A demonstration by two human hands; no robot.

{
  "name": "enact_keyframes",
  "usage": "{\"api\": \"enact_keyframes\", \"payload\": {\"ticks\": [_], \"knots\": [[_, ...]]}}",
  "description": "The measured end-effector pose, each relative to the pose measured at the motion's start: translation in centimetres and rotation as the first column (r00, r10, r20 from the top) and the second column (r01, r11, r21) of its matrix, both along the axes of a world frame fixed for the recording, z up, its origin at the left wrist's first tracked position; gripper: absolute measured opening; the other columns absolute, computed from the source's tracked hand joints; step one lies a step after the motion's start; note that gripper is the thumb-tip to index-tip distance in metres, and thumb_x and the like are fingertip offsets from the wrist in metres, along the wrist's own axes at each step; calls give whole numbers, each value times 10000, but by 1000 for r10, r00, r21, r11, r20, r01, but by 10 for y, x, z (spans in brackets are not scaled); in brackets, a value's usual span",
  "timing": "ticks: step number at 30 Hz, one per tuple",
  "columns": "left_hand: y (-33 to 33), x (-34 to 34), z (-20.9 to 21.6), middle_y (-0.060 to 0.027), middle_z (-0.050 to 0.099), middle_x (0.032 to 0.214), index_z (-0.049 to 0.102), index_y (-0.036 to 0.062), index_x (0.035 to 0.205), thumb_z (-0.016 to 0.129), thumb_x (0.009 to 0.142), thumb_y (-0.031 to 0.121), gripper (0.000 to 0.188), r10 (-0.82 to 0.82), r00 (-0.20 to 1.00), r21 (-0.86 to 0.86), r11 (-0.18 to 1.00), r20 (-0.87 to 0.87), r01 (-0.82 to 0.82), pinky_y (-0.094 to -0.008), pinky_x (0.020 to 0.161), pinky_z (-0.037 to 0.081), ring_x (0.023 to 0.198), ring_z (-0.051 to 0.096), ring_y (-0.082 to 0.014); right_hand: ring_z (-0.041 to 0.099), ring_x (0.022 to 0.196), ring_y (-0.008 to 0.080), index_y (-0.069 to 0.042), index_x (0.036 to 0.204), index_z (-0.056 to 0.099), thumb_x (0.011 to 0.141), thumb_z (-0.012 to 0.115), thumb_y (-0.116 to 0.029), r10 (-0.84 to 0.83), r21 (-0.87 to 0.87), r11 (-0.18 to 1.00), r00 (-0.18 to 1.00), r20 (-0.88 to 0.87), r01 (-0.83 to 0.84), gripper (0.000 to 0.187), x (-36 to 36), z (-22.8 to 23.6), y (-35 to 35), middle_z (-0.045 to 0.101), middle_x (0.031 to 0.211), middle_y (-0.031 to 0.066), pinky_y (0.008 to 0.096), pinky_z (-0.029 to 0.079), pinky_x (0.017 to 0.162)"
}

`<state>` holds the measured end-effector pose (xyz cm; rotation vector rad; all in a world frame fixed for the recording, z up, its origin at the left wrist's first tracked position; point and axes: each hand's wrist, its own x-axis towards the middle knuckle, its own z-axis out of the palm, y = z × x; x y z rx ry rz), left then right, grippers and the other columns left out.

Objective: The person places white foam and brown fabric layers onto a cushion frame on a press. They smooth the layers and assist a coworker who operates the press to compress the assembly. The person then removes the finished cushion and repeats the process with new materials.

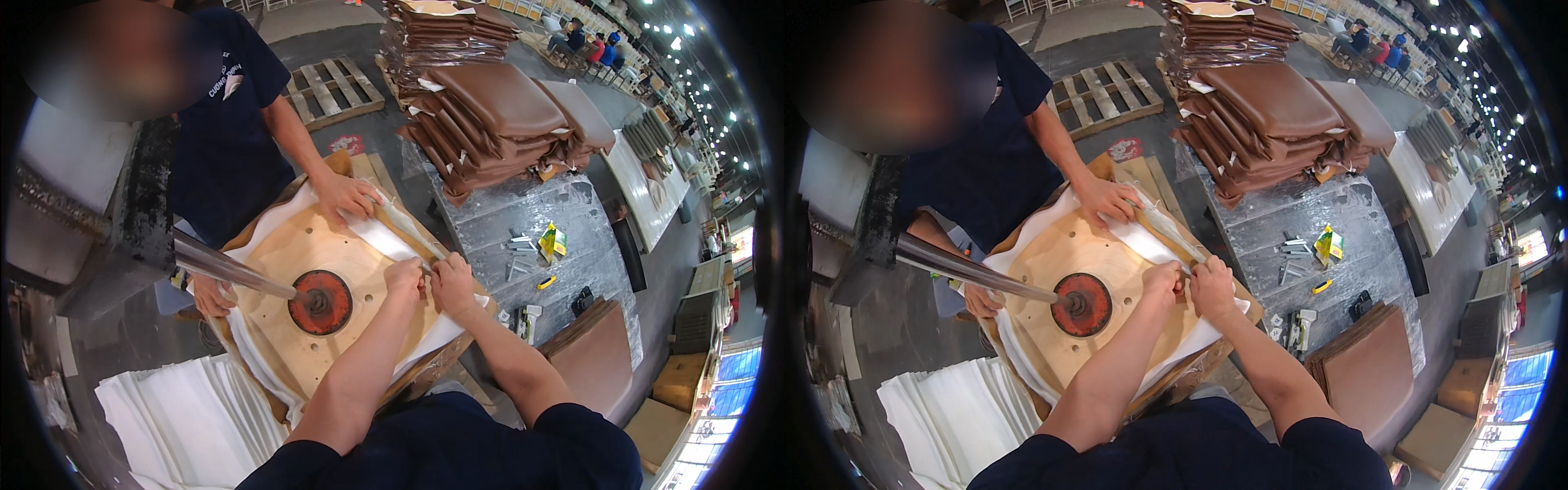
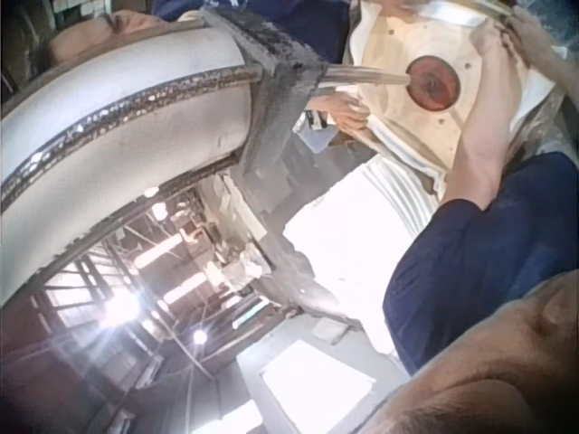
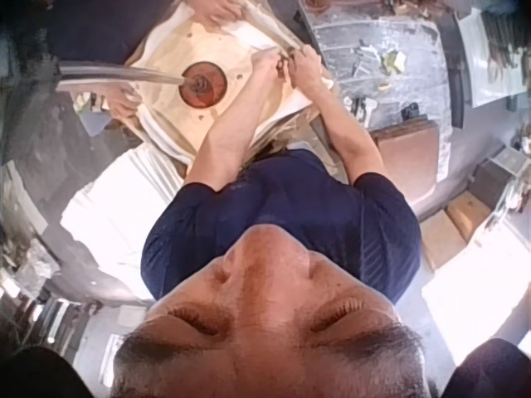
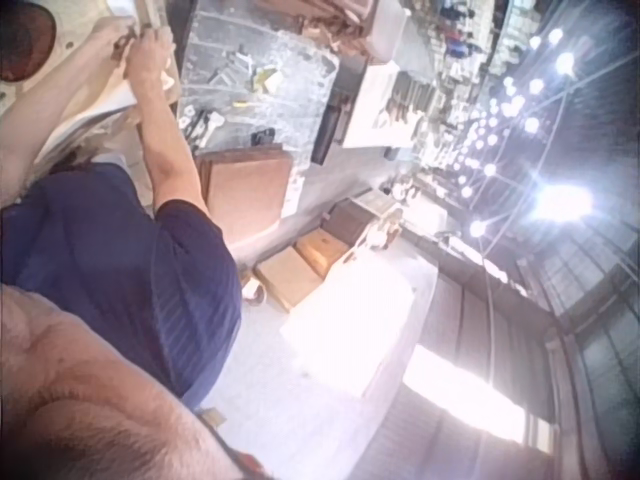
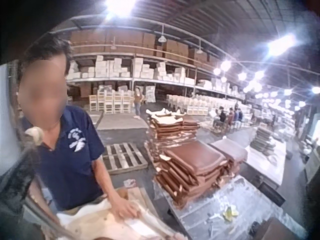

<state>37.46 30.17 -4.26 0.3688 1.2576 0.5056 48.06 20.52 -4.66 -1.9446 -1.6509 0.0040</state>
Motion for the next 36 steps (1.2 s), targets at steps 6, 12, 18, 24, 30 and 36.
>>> {"api": "enact_keyframes", "payload": {"ticks": [6, 12, 18, 24, 30, 36], "knots": [[2, -2, -2, 20, 528, 617, 609, 153, 761, 725, 997, 146, 263, 12, 1000, -16, 1000, 17, -12, -393, 485, 387, 452, 467, -156, 643, 973, 413, -74, 955, 740, 880, 772, -59, 5, 45, 999, 998, -55, -2, 82, 1, 4, 2, 621, 1016, 161, 548, 506, 827], [6, -1, -5, 13, 522, 605, 606, 151, 750, 722, 989, 140, 265, 19, 997, -14, 1000, 78, -18, -388, 479, 385, 449, 466, -158, 655, 935, 438, -49, 923, 745, 889, 779, -55, -1, 40, 999, 992, -129, 6, 48, 1, 10, 5, 633, 978, 184, 560, 526, 800], [0, -4, -2, -11, 545, 605, 608, 121, 732, 724, 952, 102, 249, -85, 996, 136, 987, 28, 81, -379, 432, 391, 447, 489, -165, 632, 1005, 392, -77, 985, 782, 912, 798, -121, 16, -30, 999, 993, -117, -19, 86, 3, 15, 1, 638, 1063, 152, 540, 494, 859], [-21, -12, 9, -72, 639, 656, 685, 39, 845, 697, 950, 52, 107, -72, 973, 228, 966, -220, 123, -399, 413, 498, 509, 618, -186, 571, 1141, 348, -140, 1124, 824, 944, 780, -259, 142, -152, 981, 978, 151, -119, 220, -14, 36, -36, 614, 1196, 102, 523, 428, 951], [-21, -12, 12, -79, 655, 686, 687, 19, 873, 695, 961, 60, 97, -67, 949, 242, 959, -308, 147, -428, 426, 539, 520, 629, -196, 561, 1153, 353, -146, 1204, 817, 945, 763, -292, 95, -164, 983, 990, 102, -78, 302, -12, 39, -25, 595, 1190, 103, 524, 430, 936], [-14, -13, 7, -84, 661, 698, 687, 1, 915, 688, 979, 69, 93, -98, 943, 245, 952, -319, 182, -410, 450, 540, 505, 611, -196, 560, 1182, 334, -138, 1252, 822, 952, 762, -317, 115, -286, 955, 988, 101, -82, 353, -9, 43, -16, 595, 1195, 111, 510, 424, 988]]}}
